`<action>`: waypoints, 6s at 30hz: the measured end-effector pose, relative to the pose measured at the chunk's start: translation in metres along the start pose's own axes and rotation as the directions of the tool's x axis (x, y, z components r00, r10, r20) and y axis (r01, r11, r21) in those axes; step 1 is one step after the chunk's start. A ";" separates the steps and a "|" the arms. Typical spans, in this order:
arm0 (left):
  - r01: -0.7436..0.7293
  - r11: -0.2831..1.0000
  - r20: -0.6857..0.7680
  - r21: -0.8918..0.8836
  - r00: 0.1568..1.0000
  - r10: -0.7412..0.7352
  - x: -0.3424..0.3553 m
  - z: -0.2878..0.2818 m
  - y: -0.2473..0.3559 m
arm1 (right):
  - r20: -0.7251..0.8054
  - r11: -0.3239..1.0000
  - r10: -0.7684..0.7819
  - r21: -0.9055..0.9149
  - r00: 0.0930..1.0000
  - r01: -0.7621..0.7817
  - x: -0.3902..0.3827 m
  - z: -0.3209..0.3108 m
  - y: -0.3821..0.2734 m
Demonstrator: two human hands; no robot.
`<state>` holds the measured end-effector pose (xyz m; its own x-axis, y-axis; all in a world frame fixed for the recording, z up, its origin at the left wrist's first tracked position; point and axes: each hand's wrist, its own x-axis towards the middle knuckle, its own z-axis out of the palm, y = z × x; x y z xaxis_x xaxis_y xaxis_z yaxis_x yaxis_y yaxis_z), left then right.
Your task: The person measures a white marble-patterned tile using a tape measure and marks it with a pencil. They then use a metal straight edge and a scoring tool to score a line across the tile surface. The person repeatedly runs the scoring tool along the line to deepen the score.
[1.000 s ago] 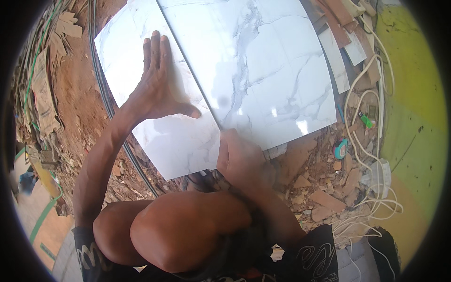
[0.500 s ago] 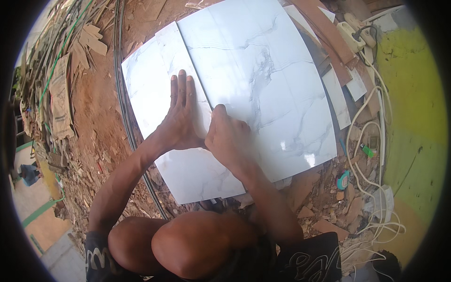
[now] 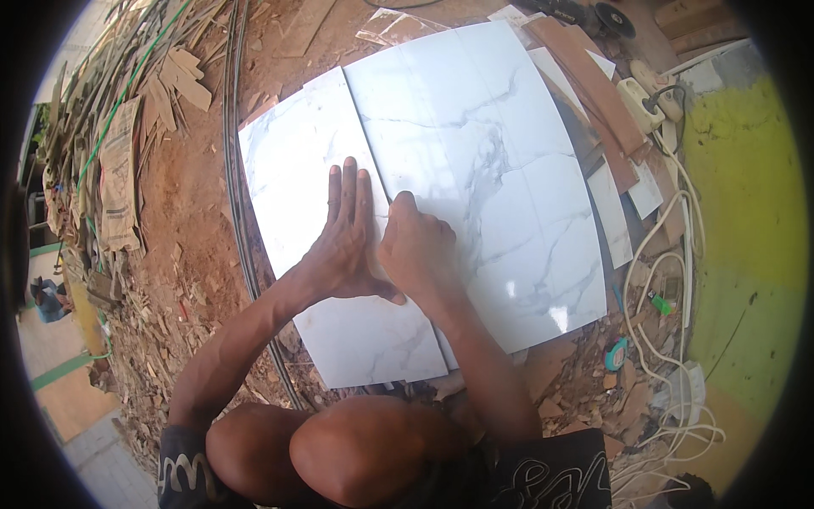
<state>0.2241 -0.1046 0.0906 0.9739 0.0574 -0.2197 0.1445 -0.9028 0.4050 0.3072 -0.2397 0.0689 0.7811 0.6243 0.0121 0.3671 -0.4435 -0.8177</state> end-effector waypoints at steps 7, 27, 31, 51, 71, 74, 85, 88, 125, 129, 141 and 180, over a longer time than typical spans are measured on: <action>-0.044 0.999 -0.042 -0.017 0.998 0.044 0.000 0.000 -0.001 | 0.090 0.991 0.113 -0.078 0.990 -0.106 0.018 0.000 -0.012; 0.033 0.999 0.003 -0.028 0.999 -0.032 -0.002 -0.008 0.003 | -0.071 0.988 -0.047 -0.151 0.996 0.036 0.203 0.057 -0.028; 0.008 0.998 0.011 -0.056 1.000 -0.007 0.000 -0.007 0.004 | -0.106 0.996 -0.005 -0.095 0.994 -0.005 0.214 0.055 -0.027; 0.019 0.999 0.026 0.036 0.999 -0.020 0.000 -0.005 0.003 | 0.153 0.986 0.092 -0.155 0.984 -0.068 0.134 0.012 -0.025; -0.015 1.000 0.009 0.019 1.000 0.015 0.002 -0.002 0.004 | 0.001 0.992 0.094 -0.089 0.996 -0.094 0.029 0.009 -0.007; -0.056 0.998 0.009 0.037 0.998 0.056 0.002 -0.003 -0.001 | -0.020 0.990 0.071 -0.119 0.997 -0.073 0.091 0.031 -0.012; -0.031 0.999 -0.033 -0.022 0.999 0.030 0.008 0.005 0.003 | -0.281 0.991 0.031 0.132 0.959 0.007 0.251 0.034 -0.011; -0.040 0.997 -0.051 0.058 0.998 0.043 0.005 0.006 -0.002 | -0.174 0.985 0.021 0.170 0.984 0.009 0.216 0.001 -0.035; -0.491 0.508 -0.415 -0.708 0.871 0.264 0.004 -0.263 0.174 | -0.245 0.916 -0.153 0.327 0.957 0.230 -0.025 -0.257 -0.192; -0.487 0.266 -0.412 -0.832 0.863 0.292 0.011 -0.251 0.184 | -0.205 0.891 -0.169 0.386 0.964 0.239 -0.034 -0.263 -0.198; -0.551 0.049 -0.528 -0.833 0.819 0.227 0.021 -0.249 0.206 | -0.391 0.887 -0.252 0.272 0.885 0.373 -0.047 -0.273 -0.195; -0.694 -0.082 -0.699 -0.715 0.708 0.096 -0.007 -0.245 0.224 | -0.414 0.796 -0.531 0.055 0.739 0.603 -0.048 -0.270 -0.217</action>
<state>0.2922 -0.2028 0.4009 0.8263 0.2521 0.5037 -0.5629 0.3388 0.7539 0.3266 -0.3468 0.4007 0.5916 0.4311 0.6813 0.7352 0.0584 -0.6753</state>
